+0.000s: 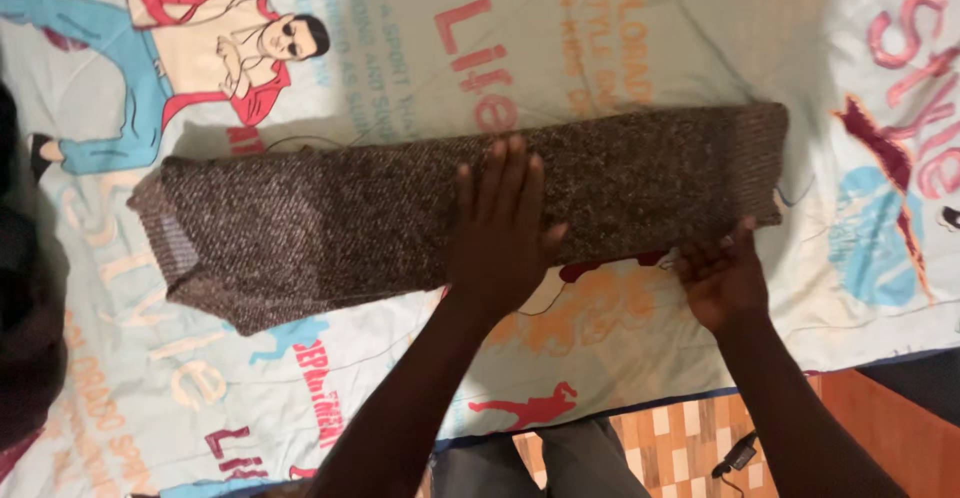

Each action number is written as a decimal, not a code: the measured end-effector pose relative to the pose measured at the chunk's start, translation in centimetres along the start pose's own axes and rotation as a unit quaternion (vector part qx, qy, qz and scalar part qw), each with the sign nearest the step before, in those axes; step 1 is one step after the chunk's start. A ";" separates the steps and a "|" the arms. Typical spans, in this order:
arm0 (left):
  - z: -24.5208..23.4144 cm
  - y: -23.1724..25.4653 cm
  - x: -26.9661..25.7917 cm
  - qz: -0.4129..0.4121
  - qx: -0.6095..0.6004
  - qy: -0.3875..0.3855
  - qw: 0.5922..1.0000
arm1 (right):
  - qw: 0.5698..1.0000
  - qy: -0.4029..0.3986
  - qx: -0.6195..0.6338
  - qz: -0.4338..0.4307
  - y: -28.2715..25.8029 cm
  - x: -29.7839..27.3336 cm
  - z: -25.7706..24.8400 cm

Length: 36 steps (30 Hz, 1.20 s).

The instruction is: The person packs a suitcase by taking clothes from a bed, folding them, and placing them into the suitcase one by one.

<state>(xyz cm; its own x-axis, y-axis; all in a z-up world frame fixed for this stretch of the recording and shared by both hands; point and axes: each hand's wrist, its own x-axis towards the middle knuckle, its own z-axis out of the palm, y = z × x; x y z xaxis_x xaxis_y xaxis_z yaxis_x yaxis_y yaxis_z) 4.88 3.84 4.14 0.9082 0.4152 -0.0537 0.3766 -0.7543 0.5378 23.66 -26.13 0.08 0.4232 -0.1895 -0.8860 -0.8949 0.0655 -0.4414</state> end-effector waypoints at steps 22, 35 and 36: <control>0.4 -4.6 -1.0 -0.174 -0.700 0.065 0.689 | 0.725 -0.316 -0.143 -0.595 0.2 -24.8 14.8; -11.5 -14.7 -12.3 -0.178 -0.901 0.314 0.242 | 0.204 -0.418 -0.539 -0.703 12.4 -26.7 28.6; -11.9 -14.9 -12.5 -0.173 -0.906 0.305 0.239 | 0.189 -0.413 -0.545 -0.705 13.3 -25.7 29.2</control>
<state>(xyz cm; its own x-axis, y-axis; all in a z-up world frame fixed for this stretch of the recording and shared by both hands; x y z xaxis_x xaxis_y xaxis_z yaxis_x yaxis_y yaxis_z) -14.24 15.95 6.77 0.4765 0.7063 -0.5236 -0.7882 0.6070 0.1013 4.97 8.21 12.86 -0.1759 0.9808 0.0839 0.8819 0.1949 -0.4292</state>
